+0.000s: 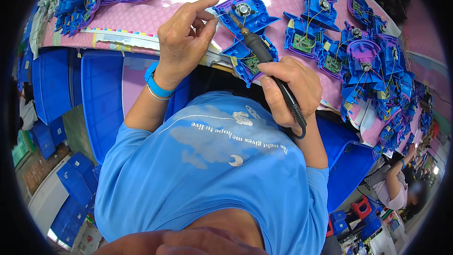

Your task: Soldering wires onto small blue electronic cooling fan components at a factory workbench.

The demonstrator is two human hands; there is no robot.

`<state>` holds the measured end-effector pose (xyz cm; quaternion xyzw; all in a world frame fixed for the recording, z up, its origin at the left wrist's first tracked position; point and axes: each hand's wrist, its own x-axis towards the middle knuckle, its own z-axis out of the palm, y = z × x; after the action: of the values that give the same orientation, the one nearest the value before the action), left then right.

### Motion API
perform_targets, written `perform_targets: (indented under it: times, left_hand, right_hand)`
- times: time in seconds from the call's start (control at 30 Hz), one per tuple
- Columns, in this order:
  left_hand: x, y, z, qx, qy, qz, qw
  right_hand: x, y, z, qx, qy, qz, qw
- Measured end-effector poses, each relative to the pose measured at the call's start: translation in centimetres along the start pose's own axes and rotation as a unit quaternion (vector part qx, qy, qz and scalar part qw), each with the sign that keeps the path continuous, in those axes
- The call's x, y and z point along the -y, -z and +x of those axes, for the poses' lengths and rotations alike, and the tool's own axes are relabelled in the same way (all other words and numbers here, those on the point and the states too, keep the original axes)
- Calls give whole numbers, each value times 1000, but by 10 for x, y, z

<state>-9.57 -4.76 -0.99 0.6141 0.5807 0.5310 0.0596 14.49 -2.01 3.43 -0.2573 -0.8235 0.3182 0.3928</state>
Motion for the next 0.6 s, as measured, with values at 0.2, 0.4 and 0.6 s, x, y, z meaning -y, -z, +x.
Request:
perform_targets:
  times: [0.2, 0.4, 0.6]
  left_hand:
    - [2, 21, 4, -9, 87, -95, 992]
    - [4, 31, 9, 59, -89, -28, 994]
    - [10, 27, 8, 132, -203, 134, 961]
  right_hand:
    - [-6, -2, 4, -29, 56, 1, 998]
    - [-3, 0, 1, -45, 20, 28, 998]
    - [-3, 0, -1, -34, 27, 15, 999]
